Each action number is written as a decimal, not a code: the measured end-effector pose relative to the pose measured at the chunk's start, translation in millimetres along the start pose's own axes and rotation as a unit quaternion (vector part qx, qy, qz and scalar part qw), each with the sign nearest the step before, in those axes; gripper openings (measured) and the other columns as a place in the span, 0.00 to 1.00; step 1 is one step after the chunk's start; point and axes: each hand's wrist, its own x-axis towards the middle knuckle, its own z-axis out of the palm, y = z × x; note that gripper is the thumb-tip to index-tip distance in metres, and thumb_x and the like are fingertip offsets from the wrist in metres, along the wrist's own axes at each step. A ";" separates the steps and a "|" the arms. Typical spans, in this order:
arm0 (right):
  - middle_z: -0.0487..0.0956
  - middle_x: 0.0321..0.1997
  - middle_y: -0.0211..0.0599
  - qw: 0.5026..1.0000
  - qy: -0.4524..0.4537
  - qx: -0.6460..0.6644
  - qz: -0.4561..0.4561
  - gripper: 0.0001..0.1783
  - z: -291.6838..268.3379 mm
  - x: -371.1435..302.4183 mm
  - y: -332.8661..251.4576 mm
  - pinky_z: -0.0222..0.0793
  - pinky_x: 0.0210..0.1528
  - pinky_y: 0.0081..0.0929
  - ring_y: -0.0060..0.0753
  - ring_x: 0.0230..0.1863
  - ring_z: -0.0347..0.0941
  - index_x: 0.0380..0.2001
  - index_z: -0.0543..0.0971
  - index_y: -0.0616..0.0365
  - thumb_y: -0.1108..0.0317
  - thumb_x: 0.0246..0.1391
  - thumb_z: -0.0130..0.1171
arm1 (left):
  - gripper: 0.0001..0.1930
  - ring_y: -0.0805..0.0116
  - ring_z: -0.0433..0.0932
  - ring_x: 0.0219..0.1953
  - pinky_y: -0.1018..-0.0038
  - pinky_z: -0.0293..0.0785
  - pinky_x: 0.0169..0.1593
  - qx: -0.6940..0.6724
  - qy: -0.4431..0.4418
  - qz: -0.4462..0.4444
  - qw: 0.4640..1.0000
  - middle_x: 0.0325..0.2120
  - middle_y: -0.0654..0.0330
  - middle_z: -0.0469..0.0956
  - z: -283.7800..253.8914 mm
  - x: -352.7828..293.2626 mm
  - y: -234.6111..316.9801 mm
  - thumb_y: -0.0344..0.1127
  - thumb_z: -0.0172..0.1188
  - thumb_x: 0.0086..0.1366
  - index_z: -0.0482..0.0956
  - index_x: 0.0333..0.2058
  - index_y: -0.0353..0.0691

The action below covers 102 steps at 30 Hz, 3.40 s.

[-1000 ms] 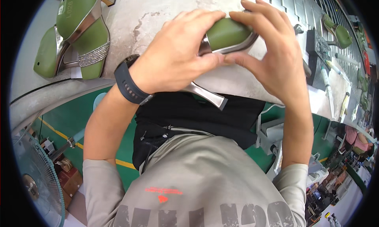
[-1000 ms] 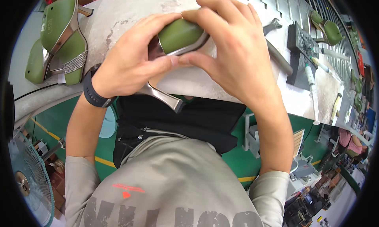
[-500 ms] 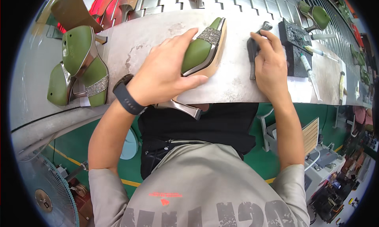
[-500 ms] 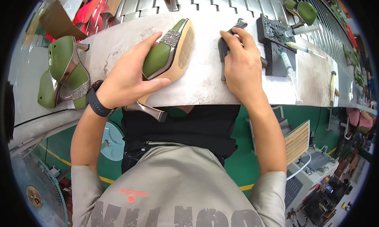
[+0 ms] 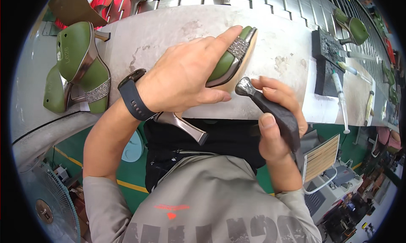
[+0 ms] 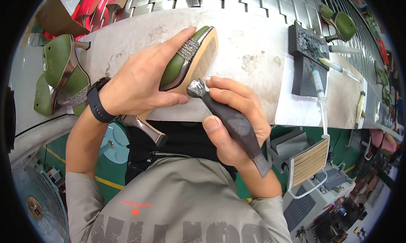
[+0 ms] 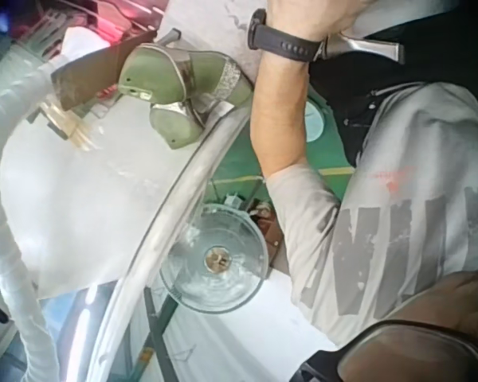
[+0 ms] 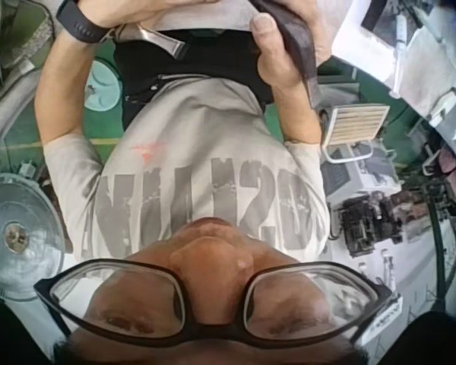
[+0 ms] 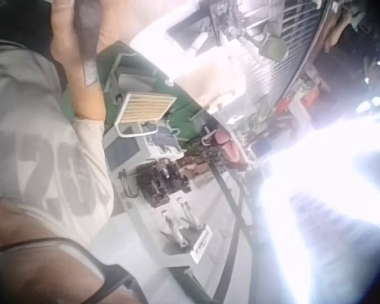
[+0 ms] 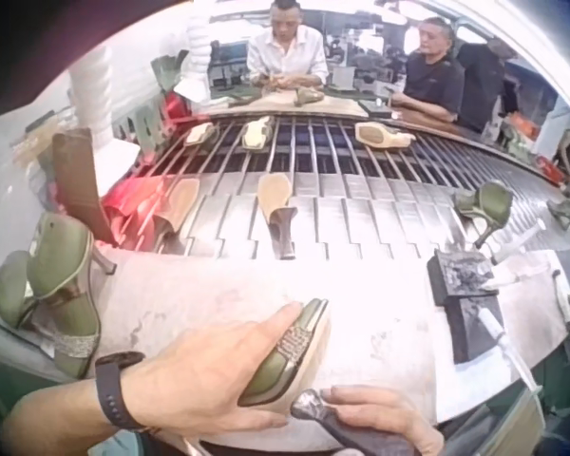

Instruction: The person assembles high-heeled shoes by taking lasted shoe uppers and soles from a conveyor, pressing the soles onto the shoe bottoms by hand, and hammering the edges with a small hammer.

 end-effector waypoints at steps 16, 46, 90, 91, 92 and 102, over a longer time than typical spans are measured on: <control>0.83 0.49 0.67 0.990 -0.040 -0.103 -0.086 0.18 21.2 15.9 2.0 0.79 0.58 0.49 0.64 0.54 0.82 0.48 0.76 0.74 0.73 0.59 0.66 | 0.58 0.43 0.78 0.44 0.55 0.75 0.49 -0.002 0.016 0.004 1.000 0.41 0.48 0.78 4.0 -1.4 -6.3 0.37 0.80 0.47 0.55 0.74 0.35; 0.87 0.50 0.45 0.960 -0.088 0.128 0.233 0.16 16.4 23.7 -33.0 0.77 0.55 0.26 0.26 0.48 0.83 0.51 0.82 0.67 0.76 0.60 0.67 | 0.25 0.64 0.76 0.62 0.69 0.68 0.67 -0.261 0.036 -0.055 0.963 0.60 0.48 0.79 -6.1 -12.7 -10.3 0.33 0.55 0.76 0.69 0.67 0.27; 0.88 0.41 0.40 0.967 -0.024 -0.036 0.249 0.13 -19.8 137.9 -7.3 0.77 0.47 0.22 0.22 0.43 0.82 0.42 0.84 0.69 0.69 0.58 0.66 | 0.43 0.47 0.82 0.35 0.61 0.77 0.42 -0.093 0.091 -0.016 0.991 0.35 0.46 0.83 4.4 9.9 0.7 0.34 0.78 0.46 0.73 0.63 0.30; 0.88 0.41 0.41 0.969 -0.046 -0.051 0.236 0.13 -21.9 135.6 -8.7 0.77 0.47 0.22 0.23 0.43 0.82 0.42 0.84 0.69 0.70 0.58 0.66 | 0.43 0.46 0.82 0.34 0.60 0.78 0.41 -0.085 0.097 -0.008 0.992 0.35 0.46 0.83 5.4 9.2 0.3 0.33 0.78 0.46 0.73 0.63 0.29; 0.88 0.41 0.41 0.969 -0.072 -0.054 0.231 0.13 -23.2 130.7 -15.0 0.77 0.48 0.23 0.24 0.42 0.82 0.43 0.84 0.70 0.71 0.58 0.65 | 0.43 0.46 0.82 0.34 0.60 0.78 0.41 -0.087 0.100 -0.008 0.991 0.35 0.46 0.83 4.9 9.8 0.7 0.33 0.78 0.46 0.73 0.63 0.29; 0.87 0.38 0.49 0.953 -0.214 -0.216 0.018 0.17 -7.0 90.4 -50.0 0.83 0.44 0.32 0.41 0.40 0.87 0.41 0.83 0.68 0.77 0.45 0.73 | 0.41 0.45 0.83 0.37 0.60 0.80 0.42 -0.122 0.101 -0.025 0.987 0.37 0.43 0.83 8.3 6.9 -0.4 0.31 0.76 0.46 0.73 0.61 0.27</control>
